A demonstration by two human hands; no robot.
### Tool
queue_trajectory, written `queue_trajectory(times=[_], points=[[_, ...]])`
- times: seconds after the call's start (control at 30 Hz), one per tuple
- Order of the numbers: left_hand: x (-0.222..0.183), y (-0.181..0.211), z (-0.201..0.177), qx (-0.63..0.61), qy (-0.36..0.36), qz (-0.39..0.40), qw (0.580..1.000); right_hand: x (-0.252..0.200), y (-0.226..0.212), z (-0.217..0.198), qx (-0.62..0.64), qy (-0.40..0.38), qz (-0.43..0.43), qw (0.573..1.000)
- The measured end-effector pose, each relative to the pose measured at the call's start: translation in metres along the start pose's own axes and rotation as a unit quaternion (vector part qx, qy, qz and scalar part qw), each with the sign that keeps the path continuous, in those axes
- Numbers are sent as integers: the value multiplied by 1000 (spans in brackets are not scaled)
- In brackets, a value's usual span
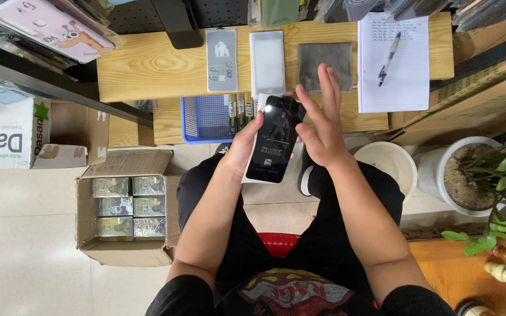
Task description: The person removes phone screen protectors from their paper sleeves to check them, handling the items individually on a desk. They also remove a mobile phone from a sleeve, look at the screen, and place it back inside.
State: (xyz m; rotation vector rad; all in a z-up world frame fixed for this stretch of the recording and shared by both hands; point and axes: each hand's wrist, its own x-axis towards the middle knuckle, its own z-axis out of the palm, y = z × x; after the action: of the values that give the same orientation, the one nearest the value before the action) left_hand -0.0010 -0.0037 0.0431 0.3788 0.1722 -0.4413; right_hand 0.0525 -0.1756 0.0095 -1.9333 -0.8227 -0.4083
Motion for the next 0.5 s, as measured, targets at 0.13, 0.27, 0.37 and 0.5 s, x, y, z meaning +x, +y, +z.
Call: queue_trajectory(times=[0.13,0.27,0.37,0.5], points=[[14,8,-15,-2,-17,17,1000,-8,-6,16,-16,-13,-42,999],[17,24,-20,-23,-54,49,997,-23,-30,41,1,-74,-113,991],[16,32,-20,-24,-70,37,997,-28,-40,47,-28,-106,-140,984],[17,33,-23,-36,-97,14,995,-26,-38,45,-57,-122,-149,980]])
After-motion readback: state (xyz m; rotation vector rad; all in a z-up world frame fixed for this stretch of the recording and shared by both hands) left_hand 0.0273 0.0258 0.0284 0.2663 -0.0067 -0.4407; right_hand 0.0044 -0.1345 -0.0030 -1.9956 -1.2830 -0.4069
